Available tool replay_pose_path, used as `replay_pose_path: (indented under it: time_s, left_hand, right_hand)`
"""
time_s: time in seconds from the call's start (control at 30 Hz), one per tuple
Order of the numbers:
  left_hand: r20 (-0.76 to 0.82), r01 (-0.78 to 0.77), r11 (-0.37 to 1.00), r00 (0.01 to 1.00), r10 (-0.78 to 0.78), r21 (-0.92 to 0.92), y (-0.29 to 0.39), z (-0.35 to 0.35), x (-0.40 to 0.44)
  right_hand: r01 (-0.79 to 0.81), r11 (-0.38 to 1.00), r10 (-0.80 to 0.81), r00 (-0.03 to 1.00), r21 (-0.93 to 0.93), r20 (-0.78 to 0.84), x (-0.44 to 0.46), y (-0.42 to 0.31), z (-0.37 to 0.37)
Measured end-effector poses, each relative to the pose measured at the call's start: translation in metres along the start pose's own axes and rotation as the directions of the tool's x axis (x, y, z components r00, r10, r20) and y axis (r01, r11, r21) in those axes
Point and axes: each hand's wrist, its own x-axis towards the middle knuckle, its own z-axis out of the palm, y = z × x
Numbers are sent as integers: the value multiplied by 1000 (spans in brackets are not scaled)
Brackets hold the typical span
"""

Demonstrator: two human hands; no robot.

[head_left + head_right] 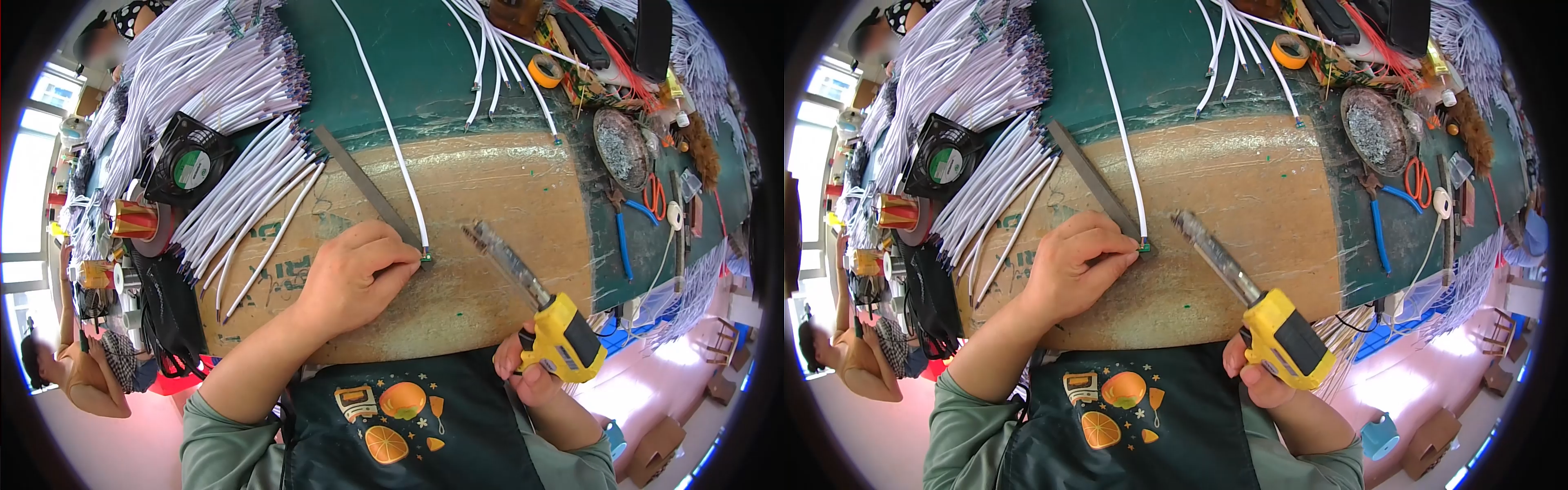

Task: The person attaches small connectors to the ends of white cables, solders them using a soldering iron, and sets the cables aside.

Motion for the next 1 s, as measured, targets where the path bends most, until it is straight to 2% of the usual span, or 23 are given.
replay_pose_path:
  time_s: [0.07, 0.17, 0.2, 0.23, 0.27, 0.33, 0.37, 0.4, 0.47, 0.5, 0.53, 0.6, 0.63, 0.77, 0.83, 1.0]
  left_hand:
    - [-7, 14, 1000, 1000, -14, -3, 4, 0, -1]
    - [68, 22, 999, 997, -20, -23, 20, -2, -3]
    - [113, -11, 994, 993, 24, -110, 28, -3, -4]
    - [153, -39, 980, 986, 70, -196, 37, -4, -5]
    - [153, -48, 979, 985, 79, -196, 47, -7, -6]
    - [228, 10, 928, 970, 81, -371, 62, -13, -8]
    - [196, -20, 913, 975, 109, -409, 63, -15, -8]
    - [192, -23, 914, 975, 109, -405, 62, -18, -8]
    - [95, 104, 912, 993, -72, -396, 58, -22, -8]
    - [34, 155, 900, 987, -155, -407, 51, -18, -10]
    - [27, 156, 901, 987, -158, -405, 47, -15, -11]
    - [57, 490, 788, 860, -508, -373, 39, -10, -12]
    - [48, 534, 750, 825, -563, -391, 36, -7, -11]
    - [12, 501, 803, 851, -525, -323, 26, 0, -7]
    - [59, 570, 773, 814, -579, -280, 27, 0, -6]
    - [92, 619, 717, 774, -627, -320, 18, -2, -9]
  right_hand:
    - [-20, 1000, 20, 1000, 0, -14, 9, -6, 1]
    - [93, 996, -93, 996, 7, 12, 39, -12, 14]
    - [114, 993, -113, 993, -20, 29, 50, -14, 17]
    - [174, 981, -163, 979, -90, 119, 65, -16, 16]
    - [238, 959, -203, 956, -154, 213, 77, -17, 16]
    - [113, 978, -86, 984, -173, 157, 87, -22, 33]
    - [154, 982, -121, 958, -111, 259, 92, -15, 29]
    - [156, 982, -123, 957, -110, 264, 93, -13, 29]
    - [38, 998, -25, 973, -53, 230, 93, -10, 32]
    - [49, 996, -31, 972, -71, 233, 93, -13, 33]
    - [48, 996, -29, 970, -71, 240, 90, -11, 32]
    - [105, 956, -69, 988, -274, 139, 78, -9, 24]
    - [47, 953, 19, 977, -299, 215, 78, -12, 19]
    - [56, 966, -25, 992, -251, 127, 67, -11, 24]
    - [152, 896, -103, 985, -418, 137, 63, -9, 23]
    - [266, 764, -164, 961, -588, 221, 62, -4, 20]
